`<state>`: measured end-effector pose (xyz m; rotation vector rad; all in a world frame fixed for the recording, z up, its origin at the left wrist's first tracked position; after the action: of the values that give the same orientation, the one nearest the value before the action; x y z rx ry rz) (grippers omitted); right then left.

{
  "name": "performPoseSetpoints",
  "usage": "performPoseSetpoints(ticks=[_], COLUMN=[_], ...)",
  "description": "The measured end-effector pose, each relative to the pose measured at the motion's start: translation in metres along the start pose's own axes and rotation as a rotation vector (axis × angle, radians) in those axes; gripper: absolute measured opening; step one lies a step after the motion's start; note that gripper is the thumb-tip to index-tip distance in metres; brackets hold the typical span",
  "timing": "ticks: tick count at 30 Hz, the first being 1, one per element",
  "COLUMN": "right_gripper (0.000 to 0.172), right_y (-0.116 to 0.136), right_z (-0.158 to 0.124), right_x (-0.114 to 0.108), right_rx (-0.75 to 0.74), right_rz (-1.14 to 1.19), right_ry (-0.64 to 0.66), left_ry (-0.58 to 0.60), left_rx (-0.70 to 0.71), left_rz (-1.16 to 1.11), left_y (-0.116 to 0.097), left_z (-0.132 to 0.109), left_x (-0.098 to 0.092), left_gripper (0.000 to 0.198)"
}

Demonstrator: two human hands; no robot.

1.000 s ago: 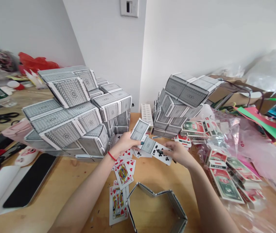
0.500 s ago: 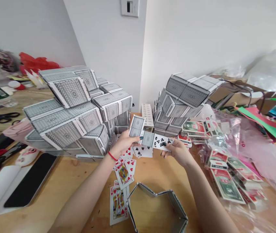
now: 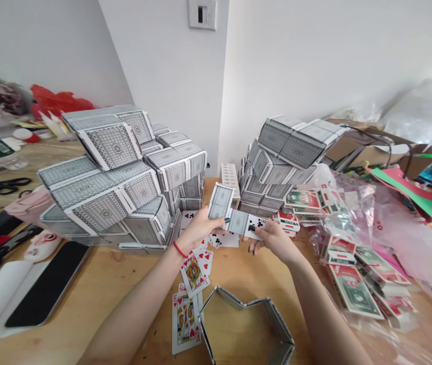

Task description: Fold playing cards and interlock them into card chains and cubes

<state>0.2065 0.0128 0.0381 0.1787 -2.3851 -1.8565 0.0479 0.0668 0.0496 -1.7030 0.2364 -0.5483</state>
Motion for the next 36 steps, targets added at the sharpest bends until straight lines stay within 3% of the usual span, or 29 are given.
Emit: performPoseSetpoints(ticks=[11,18,32,36], right_gripper=[0.031,0.030,0.029,0.031], right_y=[0.000,0.001,0.005,0.008], right_z=[-0.002,-0.005,-0.006,-0.006], right_x=[0.003,0.008,0.008,0.007], right_rx=[-0.013,-0.009,-0.081,-0.088], right_rz=[0.055,0.094,-0.042,-0.077], right_ry=[0.084,0.109,0.053,0.001], left_ry=[0.102,0.077,0.046,0.086], left_rx=[0.003,-0.009,-0.012,-0.024], left_rz=[-0.008,-0.037,-0.012,-0.006], left_y=[-0.009,-0.006,-0.008,-0.006], left_z=[-0.007,-0.007,-0.011,-0.011], left_x=[0.010,0.011,0.015,0.014], left_gripper=[0.041,0.039,0.044,0.042])
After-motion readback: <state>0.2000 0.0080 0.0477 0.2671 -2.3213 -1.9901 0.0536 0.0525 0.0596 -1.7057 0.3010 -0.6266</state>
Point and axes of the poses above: each hand's wrist, its own z-axis towards the middle knuckle, its own x-axis out of the palm, y = z × x, the point moved 6 cm from there along z, towards the middle knuckle, and after that the axes turned 4 degrees about x, right-handed, at the moved point
